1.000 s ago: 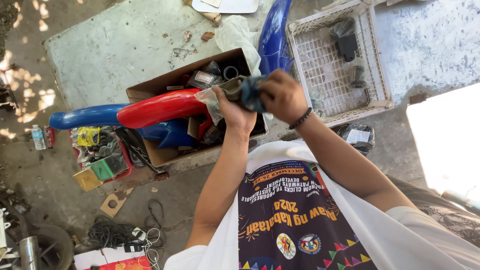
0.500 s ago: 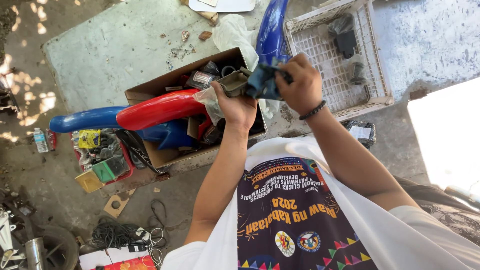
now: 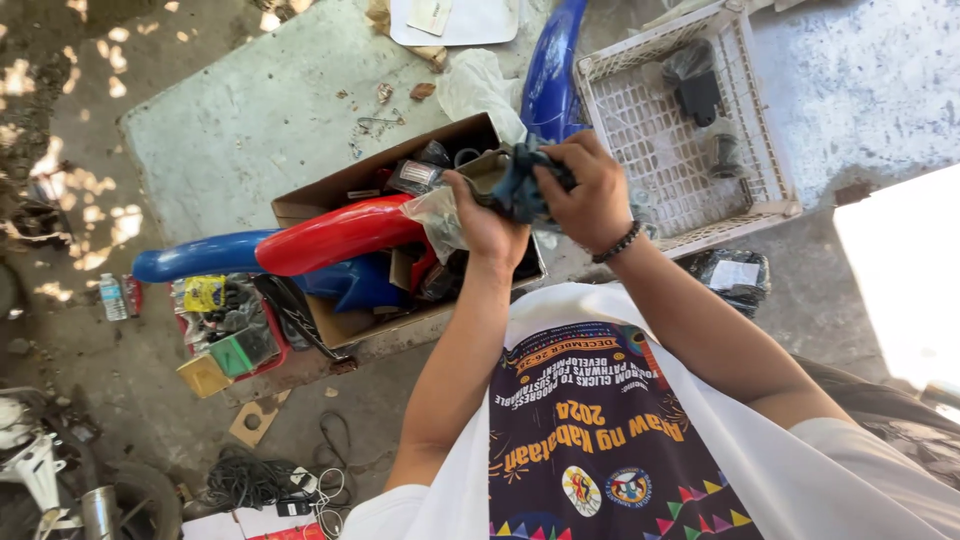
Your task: The person wipes small black plastic parts with a blue cloth, picking them from a cardboard box and placing them into a white plastic crate. The person handles the parts one at a time, wiping them thoroughly before moving them to the crate.
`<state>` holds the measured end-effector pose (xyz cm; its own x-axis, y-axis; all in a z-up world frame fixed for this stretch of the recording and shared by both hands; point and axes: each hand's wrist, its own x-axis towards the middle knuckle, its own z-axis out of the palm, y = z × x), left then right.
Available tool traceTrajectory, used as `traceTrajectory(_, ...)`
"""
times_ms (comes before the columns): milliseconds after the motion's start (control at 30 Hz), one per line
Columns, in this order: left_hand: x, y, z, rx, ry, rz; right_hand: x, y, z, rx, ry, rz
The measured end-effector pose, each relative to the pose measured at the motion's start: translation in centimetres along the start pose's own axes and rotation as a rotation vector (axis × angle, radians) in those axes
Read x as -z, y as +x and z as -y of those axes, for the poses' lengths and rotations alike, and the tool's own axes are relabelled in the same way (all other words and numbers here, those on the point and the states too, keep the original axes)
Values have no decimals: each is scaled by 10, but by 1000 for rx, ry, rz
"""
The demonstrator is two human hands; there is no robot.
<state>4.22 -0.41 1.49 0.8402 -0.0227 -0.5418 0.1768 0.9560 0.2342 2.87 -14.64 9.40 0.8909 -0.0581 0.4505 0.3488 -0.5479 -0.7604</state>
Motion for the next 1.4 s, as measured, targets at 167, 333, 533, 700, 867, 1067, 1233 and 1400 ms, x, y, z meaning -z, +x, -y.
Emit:
traceTrajectory(167, -5, -1, -4, 55, 89, 6, -7, -14, 0, -19, 5, 81)
traceTrajectory(333, -6, -15, 3, 23, 55, -4, -2, -14, -8, -110, 160, 108)
traceTrajectory(533, 12, 4, 7, 4, 43, -84, -4, -15, -1, -94, -55, 70)
traceTrajectory(700, 21, 7, 1, 51, 25, -155, -7, -14, -5, -73, 113, 166)
traceTrajectory(867, 0, -7, 0, 49, 136, 18, 3, -9, 2, -111, 75, 80)
traceTrajectory(1067, 27, 6, 4, 64, 109, -35, -4, -17, 4, -58, 77, 147)
traceTrajectory(1233, 22, -2, 7, 68, 105, -39, 3, -15, 3, -84, 62, 91)
traceTrajectory(1400, 16, -9, 13, 44, 81, -61, 1, -22, 4, -94, -11, 91)
